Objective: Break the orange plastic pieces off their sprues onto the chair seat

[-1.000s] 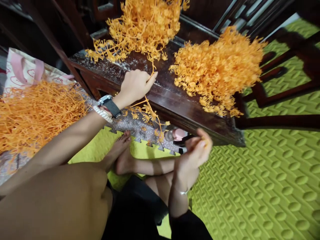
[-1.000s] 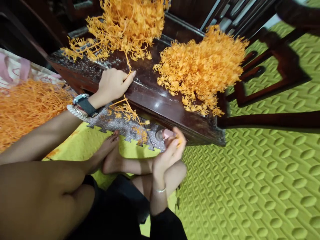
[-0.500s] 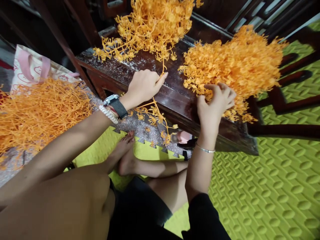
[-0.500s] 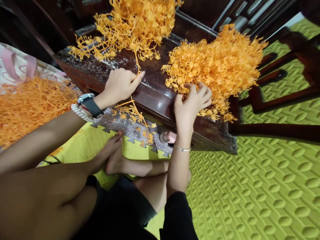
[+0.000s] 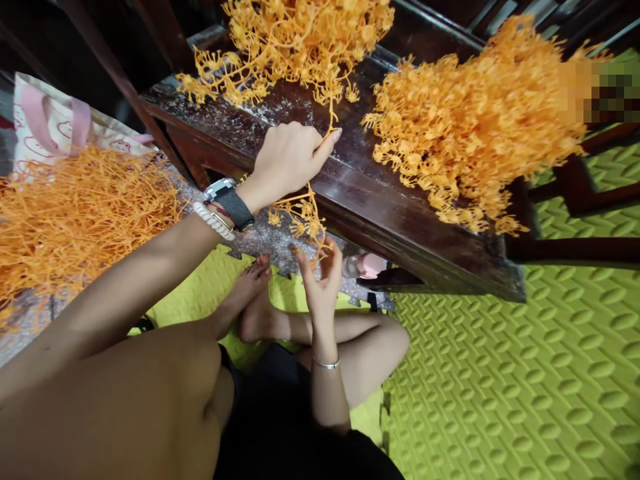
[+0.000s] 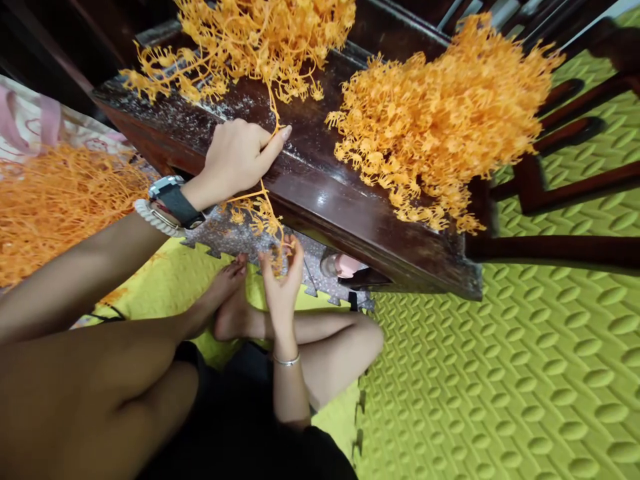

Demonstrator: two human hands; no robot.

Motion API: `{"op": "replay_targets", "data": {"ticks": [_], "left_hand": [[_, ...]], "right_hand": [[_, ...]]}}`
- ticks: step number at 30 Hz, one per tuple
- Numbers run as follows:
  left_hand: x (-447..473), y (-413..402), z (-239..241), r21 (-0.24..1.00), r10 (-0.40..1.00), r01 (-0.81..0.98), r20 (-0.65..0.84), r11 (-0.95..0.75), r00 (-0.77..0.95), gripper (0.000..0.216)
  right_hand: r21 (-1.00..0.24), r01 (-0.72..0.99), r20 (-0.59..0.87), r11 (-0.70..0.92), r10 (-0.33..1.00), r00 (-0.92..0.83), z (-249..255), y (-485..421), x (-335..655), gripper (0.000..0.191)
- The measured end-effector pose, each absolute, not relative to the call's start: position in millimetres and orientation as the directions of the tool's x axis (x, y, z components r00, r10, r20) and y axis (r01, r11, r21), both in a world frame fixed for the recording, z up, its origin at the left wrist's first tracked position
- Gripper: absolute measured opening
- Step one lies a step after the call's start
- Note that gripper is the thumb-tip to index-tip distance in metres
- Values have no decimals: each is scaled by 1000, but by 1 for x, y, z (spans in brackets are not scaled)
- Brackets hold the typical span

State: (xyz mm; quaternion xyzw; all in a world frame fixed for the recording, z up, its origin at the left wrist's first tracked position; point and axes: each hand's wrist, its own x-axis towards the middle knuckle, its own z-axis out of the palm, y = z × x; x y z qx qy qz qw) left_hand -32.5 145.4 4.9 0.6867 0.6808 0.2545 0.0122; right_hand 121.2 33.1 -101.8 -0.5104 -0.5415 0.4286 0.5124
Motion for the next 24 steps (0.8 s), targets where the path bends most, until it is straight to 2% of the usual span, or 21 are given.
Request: {"op": "replay_targets", "data": {"ticks": [3, 6, 11, 17, 24], "left_hand": [[-32, 144, 7, 329, 943, 943, 328, -60, -55, 84], [-31, 142, 9, 306, 949, 951, 310, -43, -57, 81], [-32, 142, 10, 302, 955, 952, 295, -58, -35, 80], [-32, 144, 9, 204, 949, 977, 314, -63, -5, 72], [-30, 142, 7, 234, 945, 971, 326, -45, -35, 71]], "right_hand": [[-964, -205, -156, -168, 985, -77, -107, 32, 118, 38], [-905, -282, -275, -318, 944, -184, -105, 23, 120, 30], [-861, -278, -325, -426, 881, -344, -101, 1, 125, 35], [-841, -334, -312, -426, 886, -342, -95, -19, 129, 45], [-791, -386, -322, -474, 860, -395, -88, -31, 139, 43]]}}
